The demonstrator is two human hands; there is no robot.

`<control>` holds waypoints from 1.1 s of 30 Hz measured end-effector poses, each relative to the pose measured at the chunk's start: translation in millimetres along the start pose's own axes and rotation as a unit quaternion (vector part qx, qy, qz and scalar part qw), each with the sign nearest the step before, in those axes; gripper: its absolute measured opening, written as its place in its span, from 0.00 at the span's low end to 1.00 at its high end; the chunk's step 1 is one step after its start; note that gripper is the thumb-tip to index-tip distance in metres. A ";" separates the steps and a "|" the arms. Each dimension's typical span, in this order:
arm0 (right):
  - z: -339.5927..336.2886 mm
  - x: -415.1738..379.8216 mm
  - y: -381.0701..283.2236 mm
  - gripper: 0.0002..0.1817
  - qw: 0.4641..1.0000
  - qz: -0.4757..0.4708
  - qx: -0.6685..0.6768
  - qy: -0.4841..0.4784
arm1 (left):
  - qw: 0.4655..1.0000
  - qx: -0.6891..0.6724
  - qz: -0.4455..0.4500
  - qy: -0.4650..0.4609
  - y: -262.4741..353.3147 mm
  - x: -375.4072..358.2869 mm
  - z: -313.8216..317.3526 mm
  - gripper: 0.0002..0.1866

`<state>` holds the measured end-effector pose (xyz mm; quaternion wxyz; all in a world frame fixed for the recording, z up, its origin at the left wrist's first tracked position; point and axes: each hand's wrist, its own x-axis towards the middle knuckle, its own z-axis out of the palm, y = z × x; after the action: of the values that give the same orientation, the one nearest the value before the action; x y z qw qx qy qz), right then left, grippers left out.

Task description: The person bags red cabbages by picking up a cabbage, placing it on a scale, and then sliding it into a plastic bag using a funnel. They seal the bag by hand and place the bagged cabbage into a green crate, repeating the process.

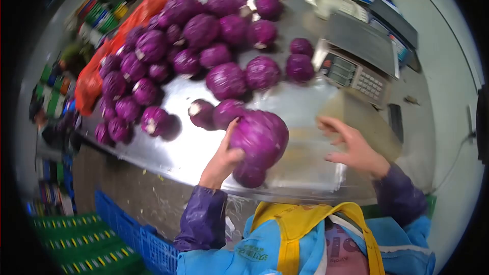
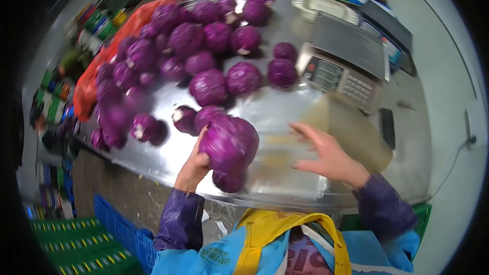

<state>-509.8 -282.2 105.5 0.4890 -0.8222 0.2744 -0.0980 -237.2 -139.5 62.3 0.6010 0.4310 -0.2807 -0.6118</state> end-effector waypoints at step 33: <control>-222.2 31.6 227.5 0.48 0.838 0.008 -0.076 0.540 | 0.889 0.056 -0.432 -0.144 -161.5 58.3 107.6 0.19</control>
<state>-659.8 -550.7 18.7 0.1997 -0.6709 0.5083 -0.5017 -404.5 -195.9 -37.2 0.2057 0.4494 -0.1840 -0.8496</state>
